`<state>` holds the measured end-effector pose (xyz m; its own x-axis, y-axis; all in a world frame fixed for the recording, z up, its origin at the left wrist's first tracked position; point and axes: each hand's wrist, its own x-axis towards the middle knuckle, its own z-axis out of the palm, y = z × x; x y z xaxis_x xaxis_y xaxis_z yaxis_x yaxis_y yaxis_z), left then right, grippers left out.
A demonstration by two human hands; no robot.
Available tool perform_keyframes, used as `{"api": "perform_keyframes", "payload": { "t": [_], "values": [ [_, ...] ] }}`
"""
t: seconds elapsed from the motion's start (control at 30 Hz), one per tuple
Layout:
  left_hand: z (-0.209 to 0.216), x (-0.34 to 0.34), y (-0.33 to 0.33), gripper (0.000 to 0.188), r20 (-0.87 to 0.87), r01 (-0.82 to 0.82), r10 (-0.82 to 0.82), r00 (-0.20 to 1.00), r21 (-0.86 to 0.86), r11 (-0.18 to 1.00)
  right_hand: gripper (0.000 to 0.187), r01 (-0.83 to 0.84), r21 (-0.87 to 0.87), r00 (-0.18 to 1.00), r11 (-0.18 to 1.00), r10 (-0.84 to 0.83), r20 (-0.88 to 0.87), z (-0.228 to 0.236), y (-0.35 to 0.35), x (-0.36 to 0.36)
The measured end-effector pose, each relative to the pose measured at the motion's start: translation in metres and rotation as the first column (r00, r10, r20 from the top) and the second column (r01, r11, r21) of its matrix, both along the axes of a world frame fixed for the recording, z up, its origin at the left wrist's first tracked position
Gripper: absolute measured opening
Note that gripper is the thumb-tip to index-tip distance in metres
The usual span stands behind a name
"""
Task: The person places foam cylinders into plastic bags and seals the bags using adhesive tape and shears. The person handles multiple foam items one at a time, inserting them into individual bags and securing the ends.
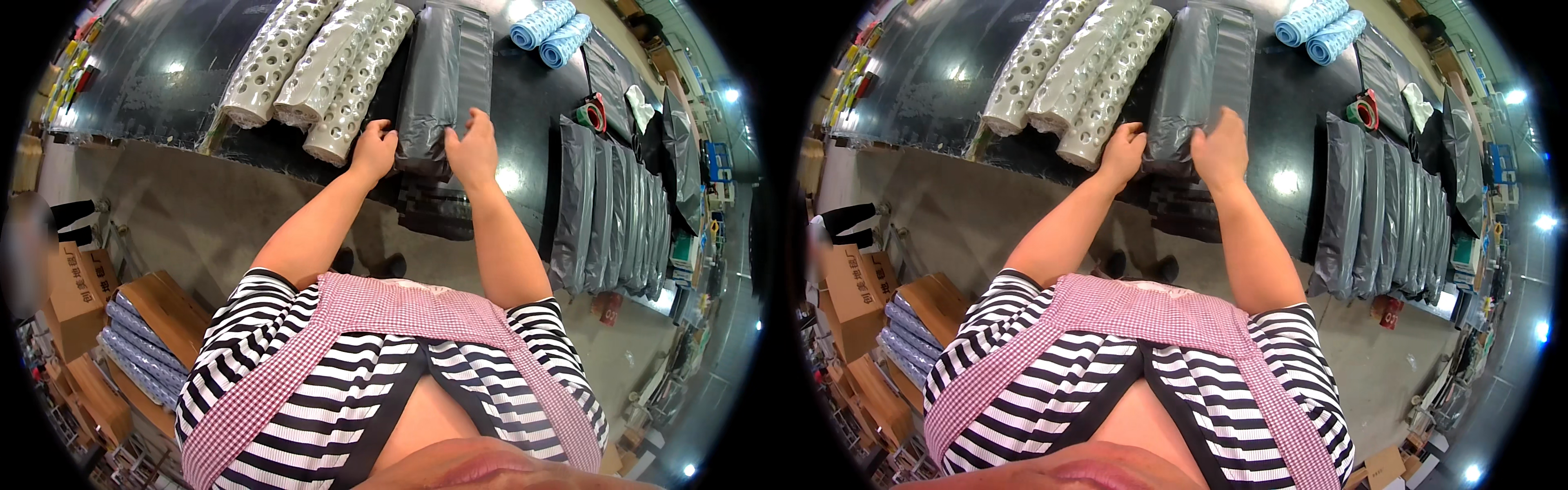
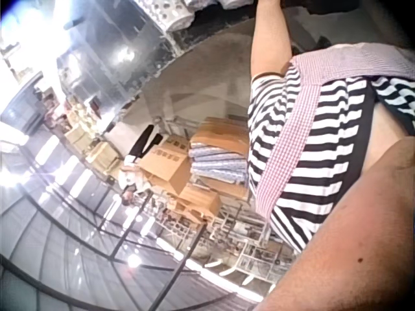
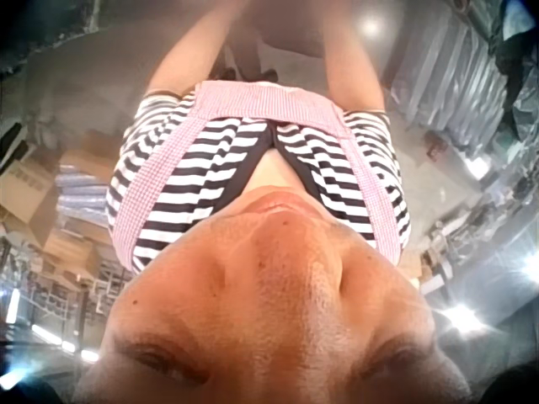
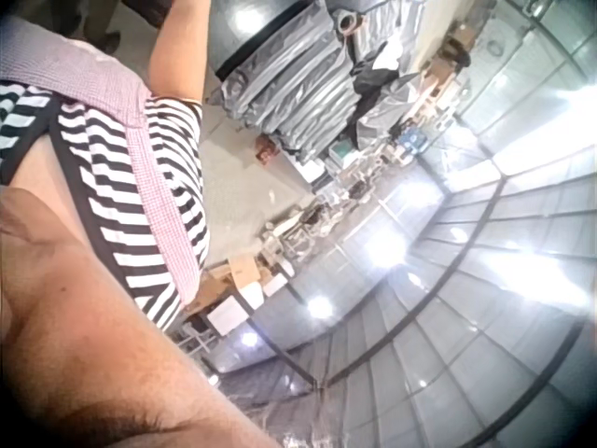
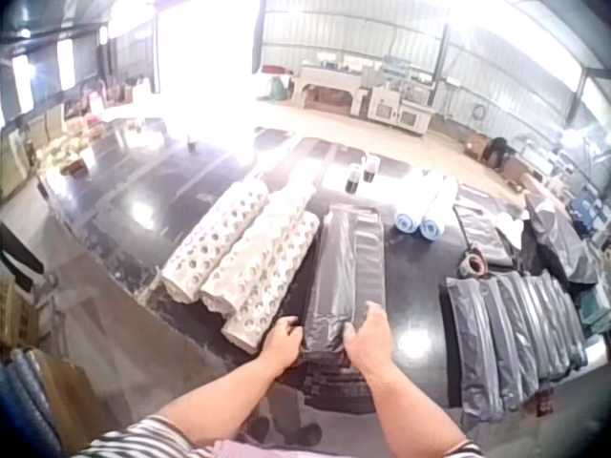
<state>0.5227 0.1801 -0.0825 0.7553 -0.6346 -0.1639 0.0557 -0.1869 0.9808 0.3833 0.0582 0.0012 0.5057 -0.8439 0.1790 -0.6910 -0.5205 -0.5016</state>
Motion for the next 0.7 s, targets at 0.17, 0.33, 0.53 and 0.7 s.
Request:
{"api": "perform_keyframes", "payload": {
  "t": [0.17,0.33,0.53,0.7],
  "values": [
    [0.023,-0.02,-0.021,0.028,0.01,0.126,-0.126,0.992,0.033,0.991,0.122,0.061,0.427,0.976,0.902,0.035,-0.214,0.031,0.0,0.046],
    [0.08,-0.024,-0.006,0.053,-0.026,0.468,-0.478,0.878,-0.17,0.867,0.05,-0.426,0.785,0.764,0.45,-0.286,0.578,0.019,-0.042,-0.016],
    [0.151,0.078,0.054,0.048,0.939,-0.048,-0.117,0.325,0.14,0.989,0.08,-0.302,0.808,0.705,0.506,-0.452,0.547,0.032,-0.048,-0.177],
    [0.174,0.118,0.041,0.114,0.544,-0.092,-0.538,0.644,0.753,0.651,0.107,0.263,0.204,0.961,0.943,-0.236,-0.147,0.026,-0.045,-0.238]
  ]
}}
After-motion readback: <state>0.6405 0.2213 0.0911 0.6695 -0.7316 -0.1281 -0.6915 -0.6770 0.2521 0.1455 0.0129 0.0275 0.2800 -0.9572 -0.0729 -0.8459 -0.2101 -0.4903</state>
